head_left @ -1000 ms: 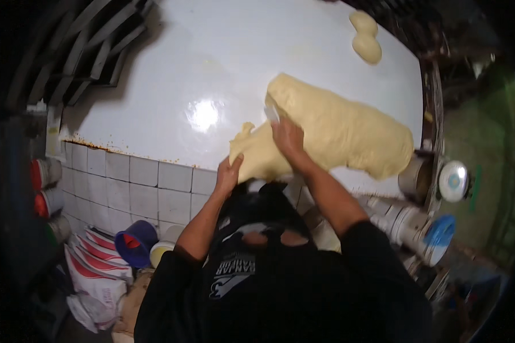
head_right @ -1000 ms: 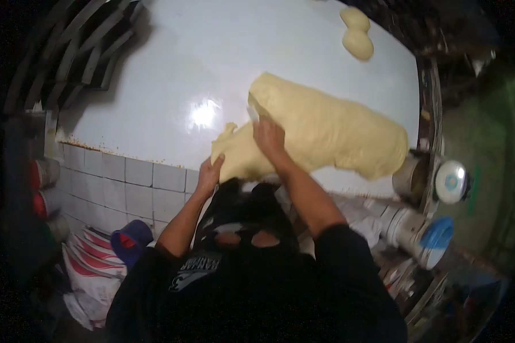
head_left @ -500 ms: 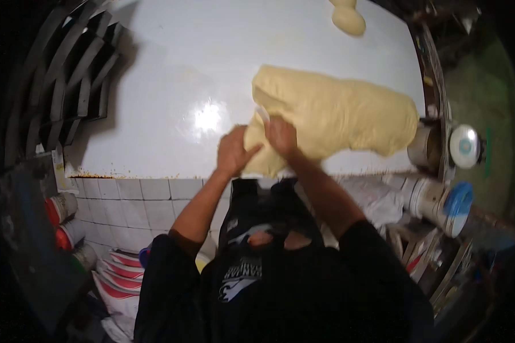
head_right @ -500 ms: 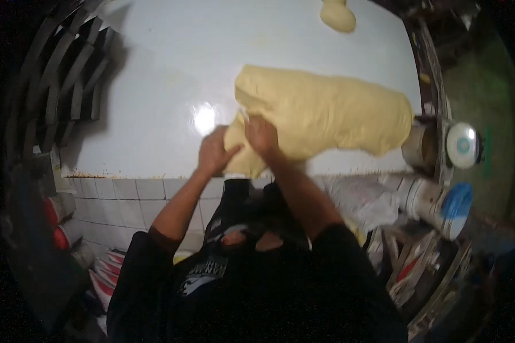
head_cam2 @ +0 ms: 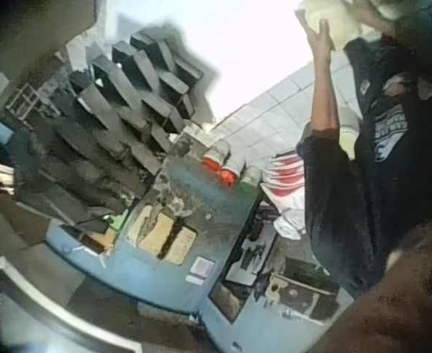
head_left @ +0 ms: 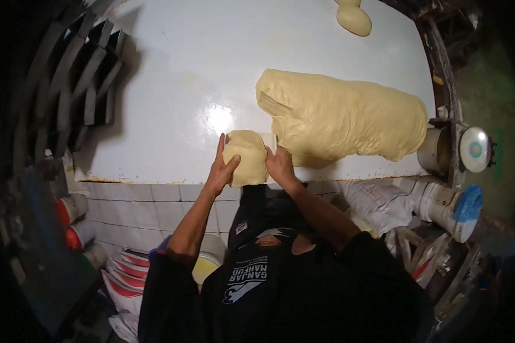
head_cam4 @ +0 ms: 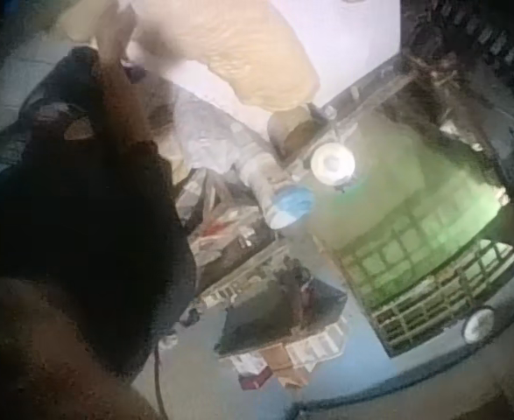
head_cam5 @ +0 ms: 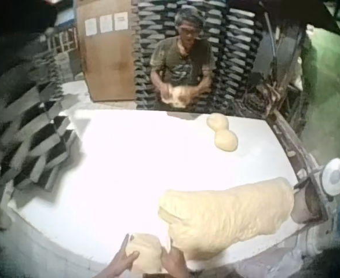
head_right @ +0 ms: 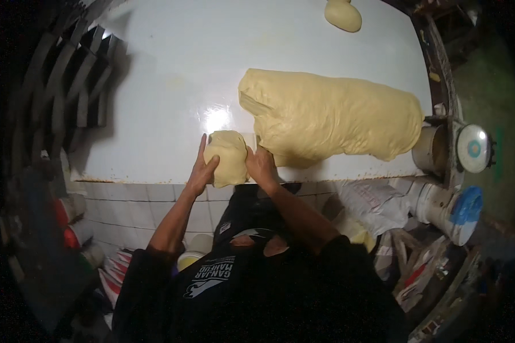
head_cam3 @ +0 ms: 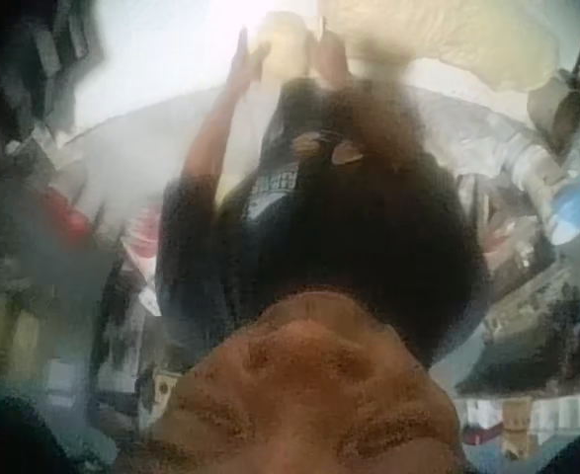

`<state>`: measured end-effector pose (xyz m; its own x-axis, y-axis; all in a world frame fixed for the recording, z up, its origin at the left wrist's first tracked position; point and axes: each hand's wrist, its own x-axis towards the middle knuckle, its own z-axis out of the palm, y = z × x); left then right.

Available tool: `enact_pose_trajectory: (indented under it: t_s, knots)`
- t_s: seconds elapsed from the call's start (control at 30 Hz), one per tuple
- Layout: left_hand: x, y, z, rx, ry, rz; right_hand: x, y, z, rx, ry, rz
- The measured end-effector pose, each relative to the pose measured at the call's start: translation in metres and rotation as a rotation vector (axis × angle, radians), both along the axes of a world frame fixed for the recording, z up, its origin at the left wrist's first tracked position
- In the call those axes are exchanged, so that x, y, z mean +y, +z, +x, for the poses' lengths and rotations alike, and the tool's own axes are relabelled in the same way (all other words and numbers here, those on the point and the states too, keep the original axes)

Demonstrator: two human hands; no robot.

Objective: The person uses a bench scraper to cut portions of dough from a large mass, weighs each portion on a scale, and then rolls and shapes the portions by hand on a white table.

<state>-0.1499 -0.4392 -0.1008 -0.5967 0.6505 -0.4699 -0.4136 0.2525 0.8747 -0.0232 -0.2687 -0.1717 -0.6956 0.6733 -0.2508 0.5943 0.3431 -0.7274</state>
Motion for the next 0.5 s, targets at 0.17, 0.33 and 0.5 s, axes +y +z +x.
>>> enact_pose_trajectory:
  t_s: [0.17,0.33,0.5]
  knots:
    - [0.02,0.023,-0.008,-0.543,0.202,0.266,0.055,0.055,0.006,0.203,-0.251,-1.096]
    - [0.197,0.089,0.012,-0.774,0.003,0.568,0.187,0.094,0.101,0.804,-0.626,-1.323]
    - [0.425,0.204,0.076,-0.736,-0.388,0.718,0.293,0.093,0.229,0.809,-0.809,-1.118]
